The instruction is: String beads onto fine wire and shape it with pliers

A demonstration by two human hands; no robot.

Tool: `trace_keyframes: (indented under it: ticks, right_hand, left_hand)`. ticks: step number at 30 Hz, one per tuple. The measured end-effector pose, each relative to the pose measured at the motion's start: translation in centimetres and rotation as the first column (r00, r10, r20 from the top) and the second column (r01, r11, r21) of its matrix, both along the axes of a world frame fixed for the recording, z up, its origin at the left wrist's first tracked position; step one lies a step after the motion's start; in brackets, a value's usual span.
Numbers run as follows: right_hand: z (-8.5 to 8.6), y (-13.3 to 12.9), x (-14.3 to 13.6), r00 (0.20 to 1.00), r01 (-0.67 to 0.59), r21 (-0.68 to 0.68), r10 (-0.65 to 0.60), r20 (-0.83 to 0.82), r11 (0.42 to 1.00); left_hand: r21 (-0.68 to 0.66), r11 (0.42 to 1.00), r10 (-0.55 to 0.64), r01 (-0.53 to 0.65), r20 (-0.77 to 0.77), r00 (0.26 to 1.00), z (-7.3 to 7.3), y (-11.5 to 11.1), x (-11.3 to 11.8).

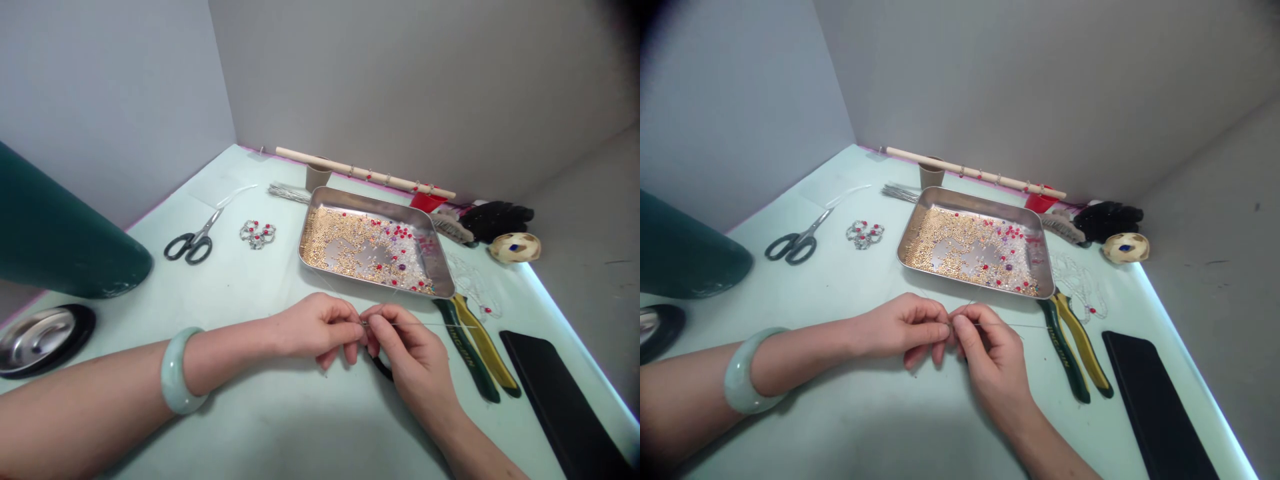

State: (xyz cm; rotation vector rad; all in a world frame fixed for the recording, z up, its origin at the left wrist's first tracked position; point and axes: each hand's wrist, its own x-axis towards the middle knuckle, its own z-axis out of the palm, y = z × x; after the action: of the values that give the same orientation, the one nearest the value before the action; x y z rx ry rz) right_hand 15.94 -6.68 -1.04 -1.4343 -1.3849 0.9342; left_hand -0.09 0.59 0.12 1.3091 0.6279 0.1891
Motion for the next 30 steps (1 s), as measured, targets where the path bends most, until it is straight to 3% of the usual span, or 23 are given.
trace_keyframes:
  ticks: [6, 16, 23, 26, 30]
  right_hand:
    - [-0.1, 0.0, 0.1, 0.998, 0.061, -0.02, -0.06, 0.032, 0.998]
    - [0.1, -0.2, -0.1, 0.998, 0.016, -0.001, -0.016, 0.058, 1.0]
    - [0.5, 0.1, -0.1, 0.983, -0.04, -0.188, 0.005, -0.183, 0.981]
    - [0.4, 0.2, -0.1, 0.976, -0.028, -0.194, -0.015, -0.219, 0.981]
    - [0.1, 0.2, -0.2, 0.989, 0.034, -0.152, -0.055, -0.134, 0.988]
  left_hand:
    - [-0.014, 1.0, -0.007, 0.007, 0.001, 1.0, 0.0, 0.1, -0.1]
    - [0.025, 0.999, -0.022, 0.023, -0.026, 0.999, 0.1, 0.0, -0.1]
    - [0.146, 0.987, -0.065, 0.066, -0.016, 0.998, 1.0, -0.1, -0.4]
    - [0.129, 0.991, -0.039, 0.041, -0.021, 0.999, 0.8, -0.1, -0.3]
    - [0.046, 0.998, -0.032, 0.032, -0.014, 0.999, 0.0, 0.0, -0.2]
